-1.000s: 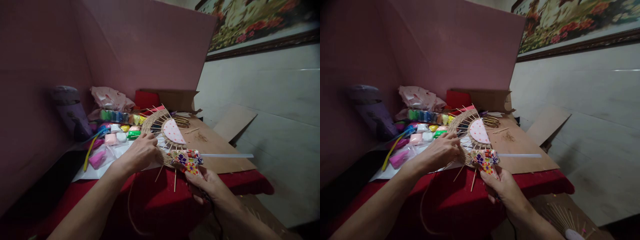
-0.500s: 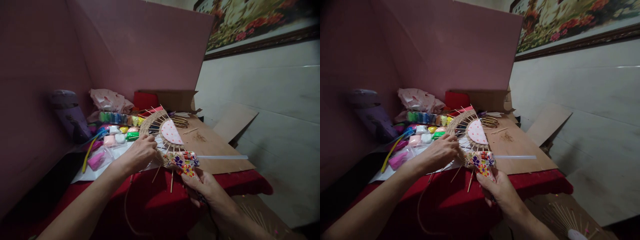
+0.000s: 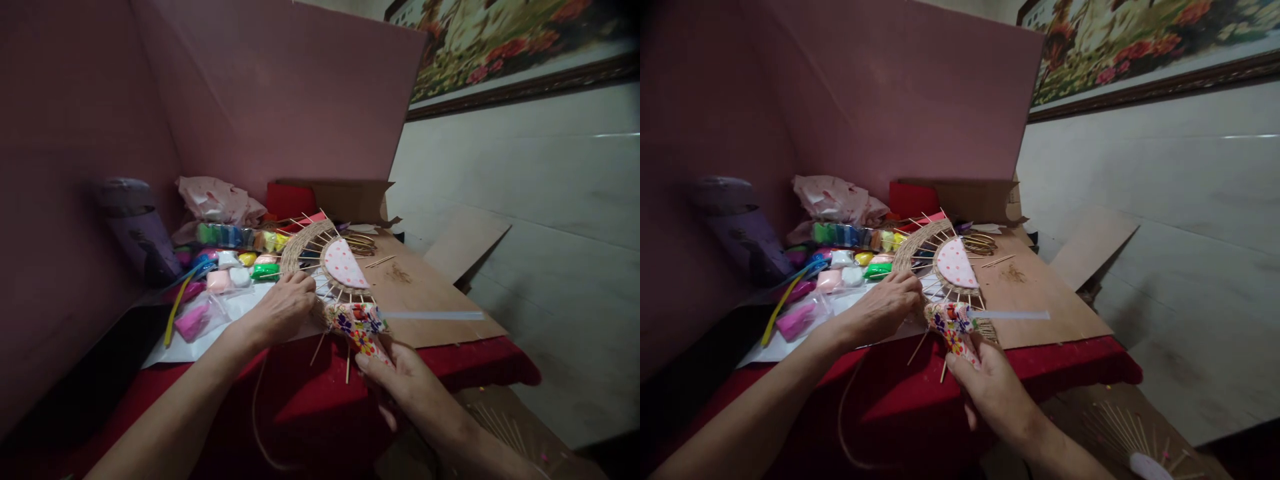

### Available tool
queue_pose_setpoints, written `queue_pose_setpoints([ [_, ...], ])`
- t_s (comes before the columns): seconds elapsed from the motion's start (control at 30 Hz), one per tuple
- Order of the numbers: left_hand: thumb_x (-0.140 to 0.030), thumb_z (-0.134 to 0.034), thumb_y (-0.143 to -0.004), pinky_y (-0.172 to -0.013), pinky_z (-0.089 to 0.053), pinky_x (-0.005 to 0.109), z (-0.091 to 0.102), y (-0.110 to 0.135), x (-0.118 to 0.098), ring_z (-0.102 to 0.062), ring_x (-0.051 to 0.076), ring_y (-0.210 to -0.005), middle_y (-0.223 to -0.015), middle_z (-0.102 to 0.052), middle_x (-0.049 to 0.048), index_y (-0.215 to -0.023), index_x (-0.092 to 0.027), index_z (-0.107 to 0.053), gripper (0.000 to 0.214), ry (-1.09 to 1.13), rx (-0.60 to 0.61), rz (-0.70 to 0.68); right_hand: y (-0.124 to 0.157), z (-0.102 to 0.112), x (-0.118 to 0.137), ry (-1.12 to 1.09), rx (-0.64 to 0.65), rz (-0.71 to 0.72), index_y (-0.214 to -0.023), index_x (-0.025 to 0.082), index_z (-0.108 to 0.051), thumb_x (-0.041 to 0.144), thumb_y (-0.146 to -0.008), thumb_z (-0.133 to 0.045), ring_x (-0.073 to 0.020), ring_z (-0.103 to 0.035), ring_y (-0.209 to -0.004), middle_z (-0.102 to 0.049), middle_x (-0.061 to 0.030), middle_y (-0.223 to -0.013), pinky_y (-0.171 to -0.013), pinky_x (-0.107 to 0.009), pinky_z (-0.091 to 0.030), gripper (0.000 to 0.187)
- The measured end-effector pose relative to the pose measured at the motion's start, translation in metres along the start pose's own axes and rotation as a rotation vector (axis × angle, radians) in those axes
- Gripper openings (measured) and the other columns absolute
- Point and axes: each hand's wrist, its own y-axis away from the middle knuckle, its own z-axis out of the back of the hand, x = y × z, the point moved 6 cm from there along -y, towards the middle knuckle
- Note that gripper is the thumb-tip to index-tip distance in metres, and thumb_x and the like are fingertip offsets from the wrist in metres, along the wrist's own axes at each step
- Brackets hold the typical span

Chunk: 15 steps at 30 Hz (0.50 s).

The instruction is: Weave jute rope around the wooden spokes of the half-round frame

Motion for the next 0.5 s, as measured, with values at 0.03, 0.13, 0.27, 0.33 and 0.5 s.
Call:
queue_pose_setpoints([
  [0.03, -0.014, -0.051, -0.080, -0.078, -0.035, 0.032, -0.001, 0.000, 0.001, -0.045, 0.020, -0.089, -0.089, -0.056, 0.0064, -0.080, -0.016, -0.060, 0.009, 0.013, -0.003, 0.009, -0.001, 0.000, -0.001, 0.012, -0.004, 0.000, -0.097, 0.018, -0.048, 0.044, -0.082, -0.049, -0.0069, -0.038, -0.030, -0.043, 0.0089, -0.045, -0.030, -0.017, -0.028, 0.030],
  [0.13, -0.014, -0.051, -0.079, -0.079, -0.035, 0.033, -0.004, 0.001, 0.004, -0.045, 0.020, -0.091, -0.092, -0.056, 0.0060, -0.081, -0.017, -0.059, 0.009, 0.046, -0.014, 0.029, -0.001, 0.001, 0.003, 0.024, -0.057, 0.046, -0.095, 0.019, -0.053, 0.040, -0.078, -0.057, -0.0099, -0.049, -0.041, -0.053, 0.0045, -0.054, -0.039, -0.021, -0.040, 0.027],
  [0.27, -0.015, -0.050, -0.080, -0.079, -0.035, 0.033, -0.007, 0.002, 0.007, -0.044, 0.019, -0.091, -0.092, -0.054, 0.0055, -0.080, -0.017, -0.060, 0.010, 0.075, -0.006, 0.048, -0.001, 0.000, 0.018, -0.013, -0.065, 0.117, -0.096, 0.018, -0.056, 0.031, -0.074, -0.062, -0.0172, -0.060, -0.075, -0.064, -0.0040, -0.082, -0.066, -0.027, -0.049, 0.026],
  [0.33, -0.016, -0.049, -0.081, -0.079, -0.035, 0.034, -0.007, 0.003, 0.007, -0.044, 0.020, -0.092, -0.093, -0.054, 0.0059, -0.080, -0.017, -0.060, 0.011, 0.069, -0.004, 0.051, -0.002, -0.002, 0.022, -0.027, -0.042, 0.082, -0.095, 0.018, -0.055, 0.027, -0.073, -0.062, -0.0157, -0.059, -0.073, -0.063, -0.0033, -0.081, -0.062, -0.025, -0.048, 0.025],
  [0.5, -0.016, -0.044, -0.084, -0.078, -0.035, 0.035, -0.007, 0.002, 0.006, -0.044, 0.021, -0.093, -0.095, -0.054, 0.0066, -0.080, -0.017, -0.060, 0.017, 0.046, -0.016, 0.058, -0.004, -0.008, 0.019, -0.068, -0.010, -0.154, -0.079, 0.019, -0.049, 0.025, -0.070, -0.058, -0.0043, -0.031, -0.033, -0.042, 0.0087, -0.047, -0.030, -0.016, -0.024, 0.015],
])
